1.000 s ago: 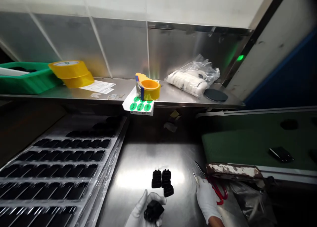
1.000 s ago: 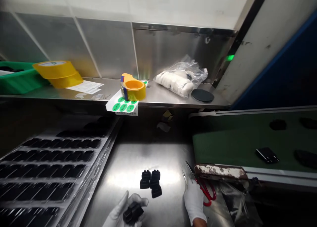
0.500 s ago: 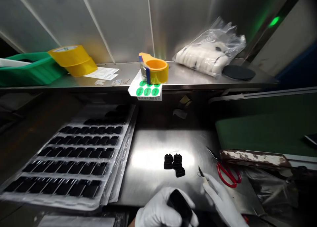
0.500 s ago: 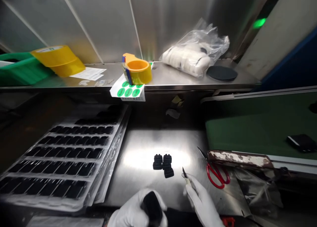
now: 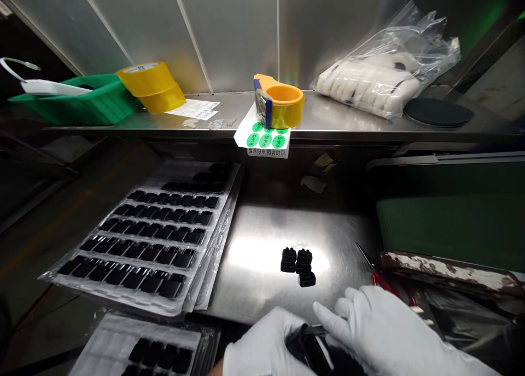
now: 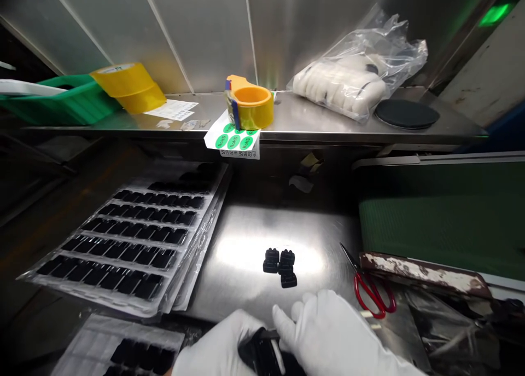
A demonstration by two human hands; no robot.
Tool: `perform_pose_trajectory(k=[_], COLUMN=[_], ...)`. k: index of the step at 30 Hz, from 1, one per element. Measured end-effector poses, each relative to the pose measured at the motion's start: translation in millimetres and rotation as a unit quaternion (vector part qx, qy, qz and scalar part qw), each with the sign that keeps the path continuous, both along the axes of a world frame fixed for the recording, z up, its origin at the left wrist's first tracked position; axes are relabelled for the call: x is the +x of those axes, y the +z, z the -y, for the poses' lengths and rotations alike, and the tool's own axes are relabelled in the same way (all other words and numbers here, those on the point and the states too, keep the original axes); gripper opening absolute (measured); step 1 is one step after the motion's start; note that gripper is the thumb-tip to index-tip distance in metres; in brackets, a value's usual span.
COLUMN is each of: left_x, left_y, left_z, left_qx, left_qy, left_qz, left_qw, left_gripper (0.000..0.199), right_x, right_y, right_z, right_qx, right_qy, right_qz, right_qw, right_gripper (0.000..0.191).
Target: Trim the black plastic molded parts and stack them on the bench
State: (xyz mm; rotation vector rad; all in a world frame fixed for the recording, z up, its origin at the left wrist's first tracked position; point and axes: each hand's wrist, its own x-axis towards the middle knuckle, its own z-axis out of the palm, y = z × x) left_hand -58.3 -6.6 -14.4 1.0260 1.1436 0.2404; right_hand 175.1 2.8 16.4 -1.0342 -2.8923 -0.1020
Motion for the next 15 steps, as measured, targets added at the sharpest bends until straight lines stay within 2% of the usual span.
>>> perform_pose_trajectory(k=[5,9,12,15], left_x=[2.8,6.3,8.2,9.9], left_y=[-6.3,-7.4,-6.1,-5.2], left_z=[3.6,2.5,-5.3,-14.8], left_qx=[0.027,0.026,0.017,-0.015], left_qy=[-0.031,-0.051,-0.092,-0.117], left_qz=[-0.022,-0.004,0.063,0.129], left_qw=[0.999,0.998,0.994,0.985], left_gripper=[0.027,0.03,0.032,0.037], right_x=[-4.8,-6.7,-7.1,-4.4], right_y=[5.8,14.7,22.0,28.0], right_z=[-9.7,-17.7,-22.0,-25.7], right_qx=[-0.02,-0.03,-0.074,-0.154], right_qy=[0.051,0.084,0.09,0.085], right_qz=[0.047,0.077,0.089,0.053], right_qw=[0.997,0.993,0.989,0.983], right_gripper=[0.049,0.054,0.043,0.026])
